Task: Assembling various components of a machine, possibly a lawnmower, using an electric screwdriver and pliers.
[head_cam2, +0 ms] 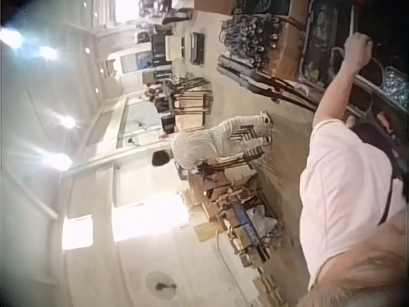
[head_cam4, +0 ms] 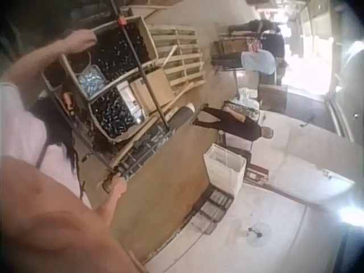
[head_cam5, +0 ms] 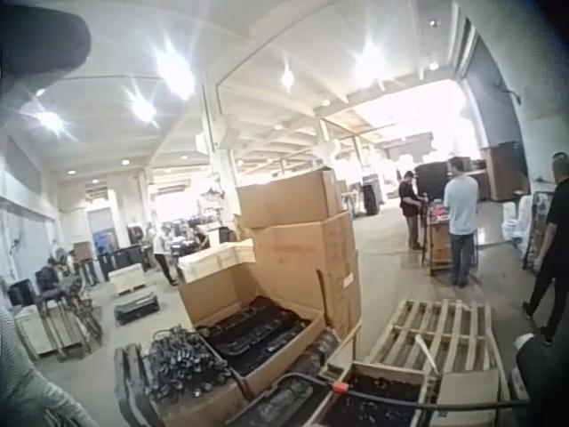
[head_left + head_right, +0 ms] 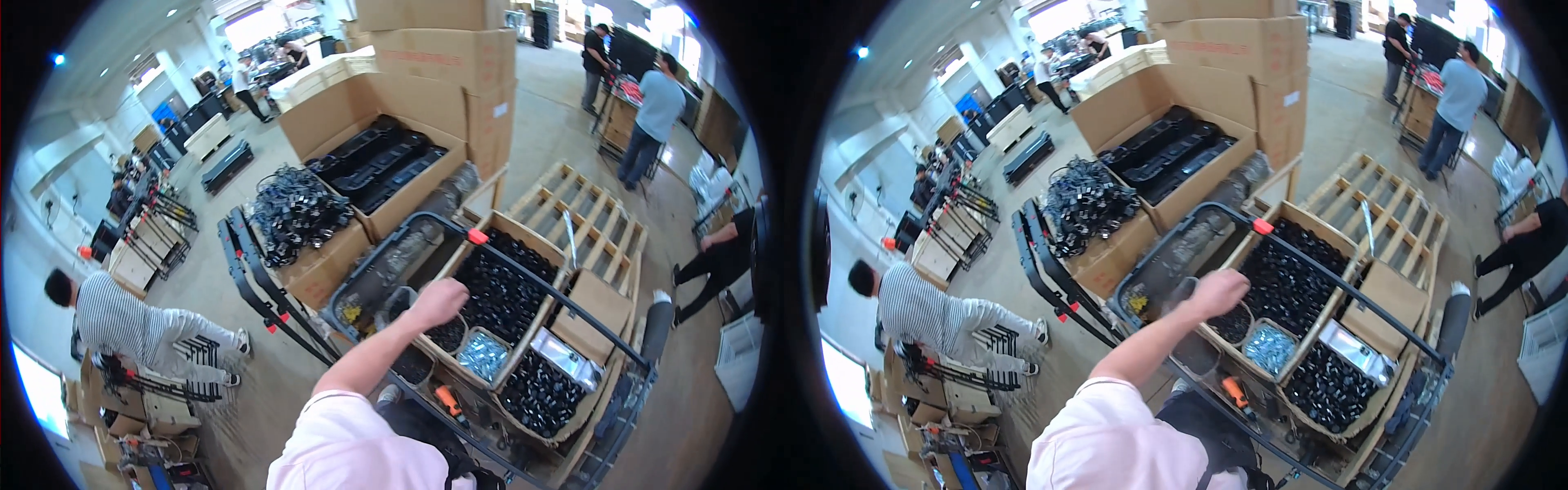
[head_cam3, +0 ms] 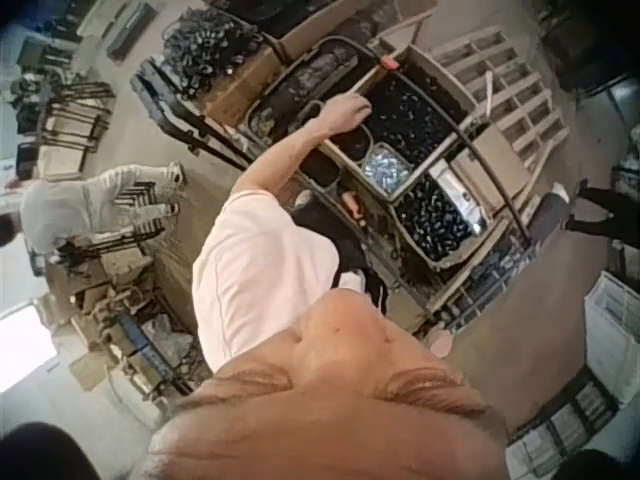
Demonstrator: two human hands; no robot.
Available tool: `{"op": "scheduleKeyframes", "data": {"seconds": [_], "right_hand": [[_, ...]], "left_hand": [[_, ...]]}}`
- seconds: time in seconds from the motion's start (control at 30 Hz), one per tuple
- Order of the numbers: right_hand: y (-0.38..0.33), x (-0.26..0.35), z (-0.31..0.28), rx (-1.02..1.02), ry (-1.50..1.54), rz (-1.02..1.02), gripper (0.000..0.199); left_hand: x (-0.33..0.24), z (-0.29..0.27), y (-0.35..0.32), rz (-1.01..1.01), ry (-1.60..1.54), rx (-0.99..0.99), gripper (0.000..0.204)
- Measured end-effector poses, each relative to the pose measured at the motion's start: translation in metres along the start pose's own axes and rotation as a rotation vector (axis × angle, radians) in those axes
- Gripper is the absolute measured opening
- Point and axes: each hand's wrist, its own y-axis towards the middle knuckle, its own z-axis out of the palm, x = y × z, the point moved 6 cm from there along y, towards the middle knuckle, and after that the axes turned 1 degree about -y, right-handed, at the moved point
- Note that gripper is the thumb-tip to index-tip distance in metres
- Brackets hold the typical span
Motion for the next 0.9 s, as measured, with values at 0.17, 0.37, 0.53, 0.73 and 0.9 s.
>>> {"op": "scheduleKeyframes", "data": {"seconds": [0.17,0.37,0.53,0.73,0.9], "right_hand": [[-0.002,0.012,-0.004,0.191,-0.069,0.245,0.05],[-0.044,0.175,-0.114,0.424,0.053,0.631,0.049],[-0.042,0.213,-0.024,0.4,0.024,0.288,0.052],[-0.08,0.311,0.011,0.368,-0.023,-0.246,0.042],[-0.072,0.293,0.084,0.592,-0.36,-0.29,0.046]], "left_hand": [[0.14,-0.21,-0.053,-0.248,0.193,-0.513,0.016],[0.327,-0.434,-0.11,-0.685,0.377,-0.894,0.021],[0.432,-0.463,-0.088,-1.157,0.2,-0.478,0.05],[0.458,-0.463,-0.077,-1.231,0.24,-0.126,0.056],[0.482,-0.458,-0.07,-1.244,-0.031,-0.072,0.043]]}}
